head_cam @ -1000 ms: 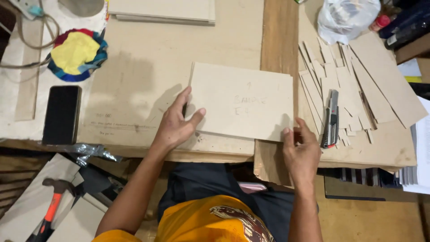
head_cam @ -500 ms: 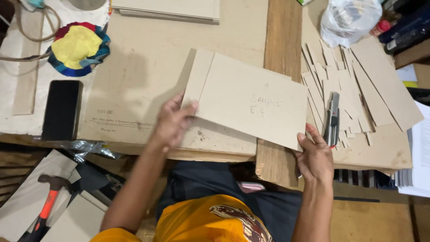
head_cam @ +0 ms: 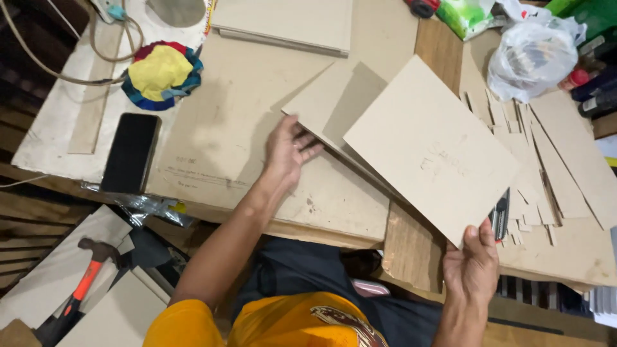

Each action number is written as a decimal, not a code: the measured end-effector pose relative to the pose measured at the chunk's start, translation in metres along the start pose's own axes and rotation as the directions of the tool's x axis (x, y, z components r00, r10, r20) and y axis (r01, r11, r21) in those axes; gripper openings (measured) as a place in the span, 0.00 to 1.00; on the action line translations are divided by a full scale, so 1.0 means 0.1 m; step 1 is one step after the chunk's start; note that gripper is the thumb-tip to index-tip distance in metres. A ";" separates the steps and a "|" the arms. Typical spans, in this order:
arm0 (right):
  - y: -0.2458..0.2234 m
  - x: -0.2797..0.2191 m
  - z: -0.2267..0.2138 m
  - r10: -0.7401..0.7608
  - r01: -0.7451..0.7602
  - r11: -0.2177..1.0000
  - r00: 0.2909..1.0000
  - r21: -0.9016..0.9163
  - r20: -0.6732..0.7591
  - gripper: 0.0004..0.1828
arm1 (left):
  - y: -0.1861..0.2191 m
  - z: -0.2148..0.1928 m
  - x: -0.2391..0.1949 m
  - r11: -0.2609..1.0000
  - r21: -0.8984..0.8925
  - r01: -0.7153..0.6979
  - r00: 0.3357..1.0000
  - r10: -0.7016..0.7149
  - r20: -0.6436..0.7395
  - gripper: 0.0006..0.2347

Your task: Cutting cardboard sheets into thin strips using a utility knife and a wooden straight edge as a guide.

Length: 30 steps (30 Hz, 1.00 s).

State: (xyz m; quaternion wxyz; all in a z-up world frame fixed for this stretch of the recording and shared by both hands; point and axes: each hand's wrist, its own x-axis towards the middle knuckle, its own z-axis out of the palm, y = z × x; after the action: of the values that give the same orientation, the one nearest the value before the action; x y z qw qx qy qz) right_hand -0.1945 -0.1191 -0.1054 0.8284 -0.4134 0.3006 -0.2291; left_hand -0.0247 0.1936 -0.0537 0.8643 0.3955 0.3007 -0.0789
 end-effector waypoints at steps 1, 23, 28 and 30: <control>-0.01 -0.02 0.02 0.004 -0.004 1.000 1.000 -0.002 0.003 0.29 | -0.01 0.05 0.06 1.000 -0.002 -0.002 1.000 0.002 -0.005 0.20; -0.03 0.14 -0.34 -0.015 -0.007 0.983 0.993 -0.185 -0.114 0.29 | 0.85 -0.49 2.40 0.535 0.652 -0.538 0.679 0.733 -0.041 0.40; -0.08 0.10 -0.07 -0.015 -0.027 0.941 0.992 -0.336 -0.122 0.38 | 1.06 -0.55 2.11 0.387 0.764 -0.516 0.668 0.740 0.077 0.41; -0.16 -0.06 0.26 -0.110 -0.008 0.754 0.984 -0.657 -0.138 0.39 | 1.15 -0.48 2.01 0.009 0.901 -0.434 0.664 0.679 0.313 0.47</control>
State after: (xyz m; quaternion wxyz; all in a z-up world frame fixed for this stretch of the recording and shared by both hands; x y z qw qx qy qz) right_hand -0.1831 -0.1098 -0.0775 0.5962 -0.6644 0.4191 -0.1661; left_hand 0.1585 0.3266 -0.1225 0.3765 0.9081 0.0998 0.1539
